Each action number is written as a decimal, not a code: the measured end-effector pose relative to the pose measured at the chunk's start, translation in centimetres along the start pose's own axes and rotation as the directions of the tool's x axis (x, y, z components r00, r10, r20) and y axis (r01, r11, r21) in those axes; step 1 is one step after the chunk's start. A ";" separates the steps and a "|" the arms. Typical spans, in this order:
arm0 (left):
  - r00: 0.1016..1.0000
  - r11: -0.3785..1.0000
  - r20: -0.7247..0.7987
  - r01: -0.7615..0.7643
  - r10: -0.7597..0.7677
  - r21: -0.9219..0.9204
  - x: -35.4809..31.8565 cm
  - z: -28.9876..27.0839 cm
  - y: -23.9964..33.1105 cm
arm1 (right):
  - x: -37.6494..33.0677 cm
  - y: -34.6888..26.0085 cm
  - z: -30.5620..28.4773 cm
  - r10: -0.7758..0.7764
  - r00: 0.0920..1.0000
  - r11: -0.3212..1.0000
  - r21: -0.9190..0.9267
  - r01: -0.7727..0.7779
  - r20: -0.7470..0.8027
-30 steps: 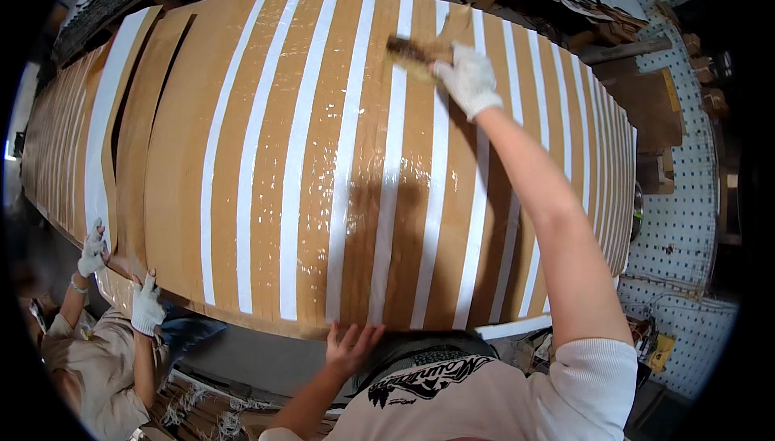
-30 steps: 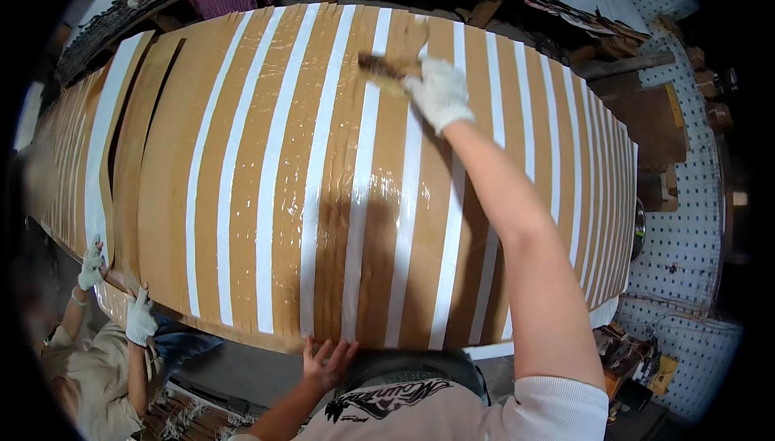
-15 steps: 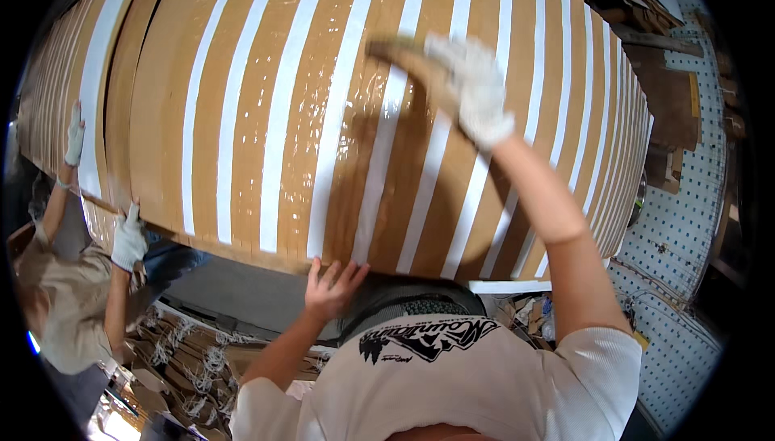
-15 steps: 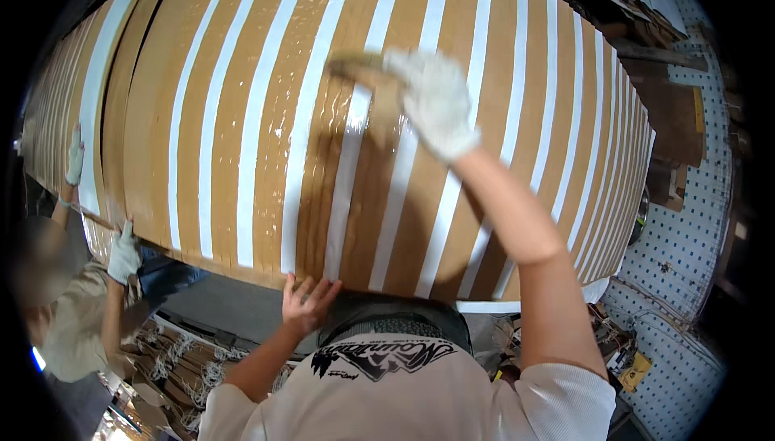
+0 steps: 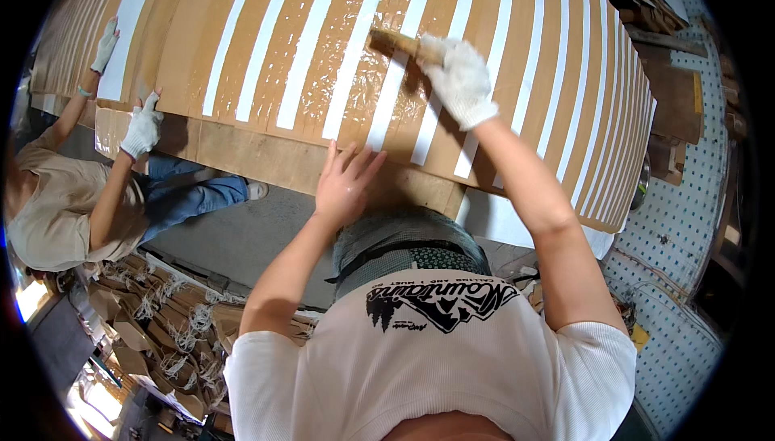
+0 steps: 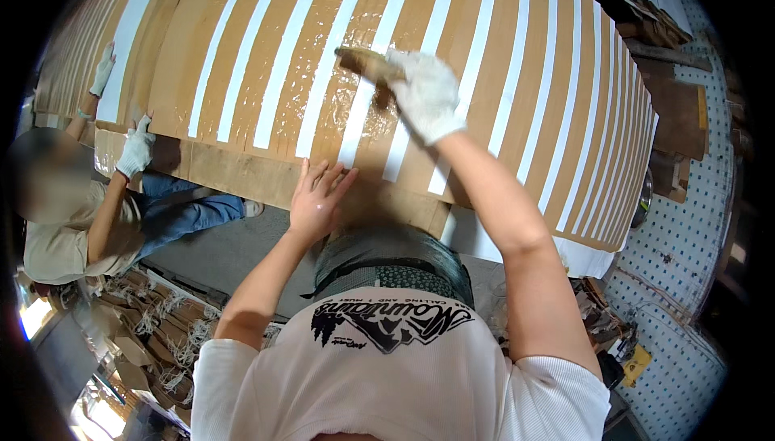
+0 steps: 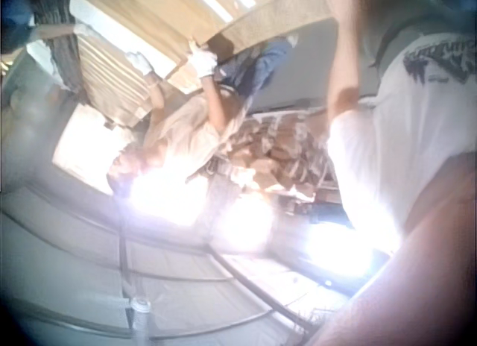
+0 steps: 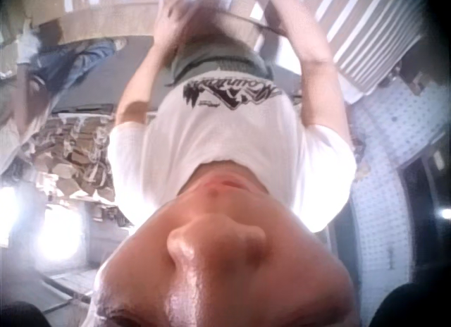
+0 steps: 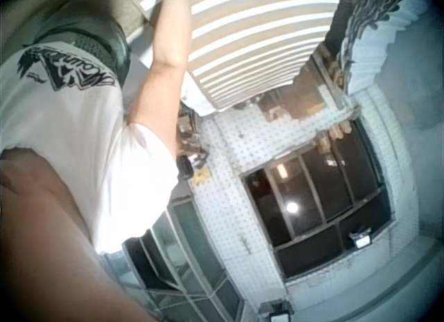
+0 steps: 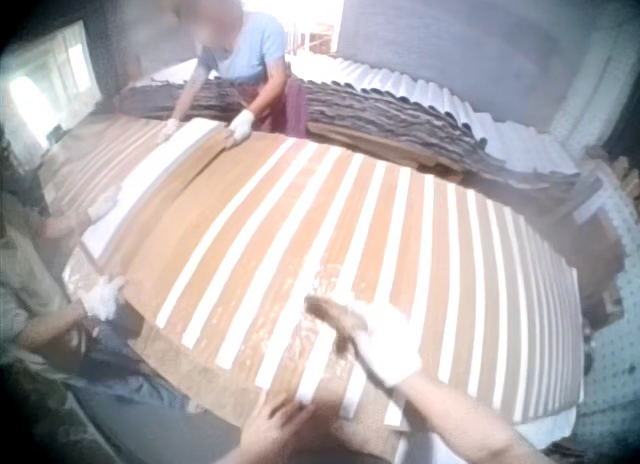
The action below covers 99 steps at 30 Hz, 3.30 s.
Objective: The person repeatedly brushes a liquid adhesive onto a large sheet of paper with white stripes using a wide brush. They dip the brush into a metal bowl to reload adhesive and continue brushing across the surface.
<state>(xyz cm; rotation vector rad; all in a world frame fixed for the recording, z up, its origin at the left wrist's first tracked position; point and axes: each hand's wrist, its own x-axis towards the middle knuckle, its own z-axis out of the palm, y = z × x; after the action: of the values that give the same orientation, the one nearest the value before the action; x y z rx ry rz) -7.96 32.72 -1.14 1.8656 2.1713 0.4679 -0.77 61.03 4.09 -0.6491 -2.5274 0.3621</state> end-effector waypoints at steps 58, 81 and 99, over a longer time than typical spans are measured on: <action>0.806 0.758 0.066 0.522 -0.588 0.391 7.0 -1.1 5.0 | 9.7 23.1 -4.5 0.037 0.996 0.993 -0.116 -0.029 0.076; 0.722 0.663 0.061 0.594 -0.689 0.456 6.1 0.0 5.4 | -17.7 6.6 -11.3 0.013 1.000 0.994 -0.108 -0.010 0.028; 0.654 0.659 0.119 0.705 -0.747 0.263 7.1 -0.1 6.0 | 11.2 32.6 -8.9 0.491 0.869 0.869 -0.111 -0.483 0.057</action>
<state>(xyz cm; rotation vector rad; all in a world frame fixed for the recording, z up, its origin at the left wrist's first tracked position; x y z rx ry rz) -3.58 40.54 1.46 0.8655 2.6132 -0.1261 7.67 95.61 4.07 -1.3455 -2.4397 0.4526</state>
